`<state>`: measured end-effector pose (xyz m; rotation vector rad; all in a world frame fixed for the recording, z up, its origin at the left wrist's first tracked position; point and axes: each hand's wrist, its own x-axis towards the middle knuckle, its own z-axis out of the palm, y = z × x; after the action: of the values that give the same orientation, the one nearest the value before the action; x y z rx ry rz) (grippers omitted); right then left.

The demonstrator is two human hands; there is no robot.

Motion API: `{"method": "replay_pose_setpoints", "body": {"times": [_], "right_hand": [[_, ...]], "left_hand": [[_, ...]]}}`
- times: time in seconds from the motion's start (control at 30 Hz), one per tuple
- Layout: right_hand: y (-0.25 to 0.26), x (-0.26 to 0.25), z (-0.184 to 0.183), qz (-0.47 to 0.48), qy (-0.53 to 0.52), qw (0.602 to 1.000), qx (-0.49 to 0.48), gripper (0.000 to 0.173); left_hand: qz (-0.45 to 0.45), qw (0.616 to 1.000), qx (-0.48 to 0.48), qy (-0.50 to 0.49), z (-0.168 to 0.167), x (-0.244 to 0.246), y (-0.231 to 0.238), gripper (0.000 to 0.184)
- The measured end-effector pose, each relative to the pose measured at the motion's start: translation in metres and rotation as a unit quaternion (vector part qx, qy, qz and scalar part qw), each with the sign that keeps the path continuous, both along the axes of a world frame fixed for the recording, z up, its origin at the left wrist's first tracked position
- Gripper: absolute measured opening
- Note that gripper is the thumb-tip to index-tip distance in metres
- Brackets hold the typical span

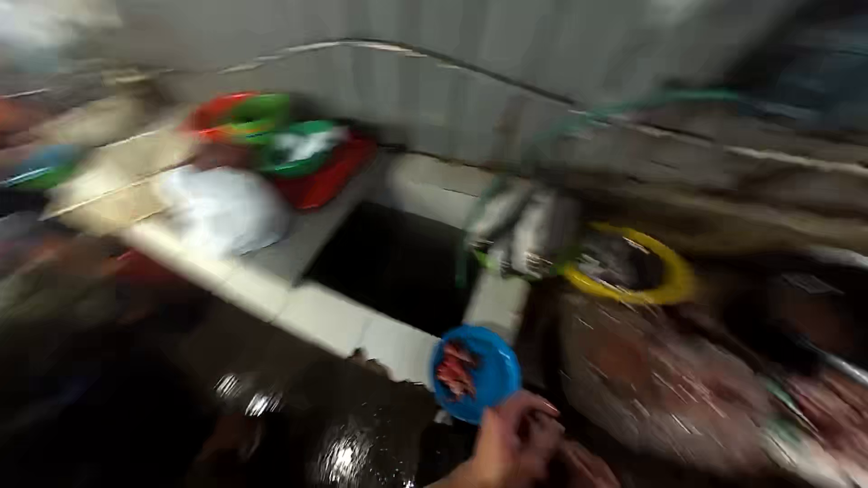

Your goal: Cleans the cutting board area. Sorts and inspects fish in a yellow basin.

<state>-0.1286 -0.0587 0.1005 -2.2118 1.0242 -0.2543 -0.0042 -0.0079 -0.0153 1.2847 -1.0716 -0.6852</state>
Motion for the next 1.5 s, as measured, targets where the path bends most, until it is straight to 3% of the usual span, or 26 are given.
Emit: {"method": "replay_pose_setpoints", "body": {"times": [0.07,0.1,0.17,0.23,0.5,0.73,0.97,1.07,1.17,1.3,1.5], "right_hand": [[-0.023,-0.033,-0.038,0.006,0.030,0.993,0.113,0.028],[-0.032,-0.049,-0.066,0.022,0.011,0.995,0.094,0.029],[-0.047,-0.075,-0.146,0.038,-0.116,0.989,-0.085,0.020],[-0.070,-0.098,-0.188,0.025,-0.190,0.968,-0.163,0.016],[-0.192,-0.269,-0.221,-0.074,-0.089,0.985,-0.126,0.018],[-0.291,-0.384,-0.231,-0.106,0.024,0.993,-0.046,0.029],[-0.363,-0.422,-0.247,-0.209,0.030,0.977,0.006,0.030],[-0.388,-0.437,-0.259,-0.277,0.009,0.960,-0.032,0.027],[-0.411,-0.444,-0.259,-0.297,-0.012,0.953,-0.063,0.028],[-0.441,-0.458,-0.278,-0.274,-0.006,0.961,-0.025,0.026],[-0.449,-0.482,-0.326,-0.132,0.176,0.966,0.135,0.029]], "left_hand": [[-0.017,1.000,0.006,0.006,-0.005,-0.007,-0.014,0.019],[-0.026,1.000,0.009,0.002,-0.010,-0.012,-0.021,0.019],[-0.031,0.999,0.016,-0.008,-0.021,-0.026,-0.037,0.019],[-0.033,0.999,0.033,-0.006,-0.031,-0.044,-0.055,0.017],[-0.034,0.989,0.140,-0.027,-0.058,-0.146,-0.178,0.015],[0.028,0.979,0.200,0.003,-0.067,-0.206,-0.226,0.015],[0.064,0.967,0.246,0.024,-0.088,-0.217,-0.247,0.016],[0.066,0.963,0.261,0.028,-0.106,-0.216,-0.271,0.015],[0.069,0.960,0.270,0.019,-0.103,-0.216,-0.302,0.015],[0.073,0.964,0.253,-0.019,-0.087,-0.226,-0.344,0.018],[0.121,0.962,0.235,-0.071,-0.090,-0.272,-0.368,0.015]]}}
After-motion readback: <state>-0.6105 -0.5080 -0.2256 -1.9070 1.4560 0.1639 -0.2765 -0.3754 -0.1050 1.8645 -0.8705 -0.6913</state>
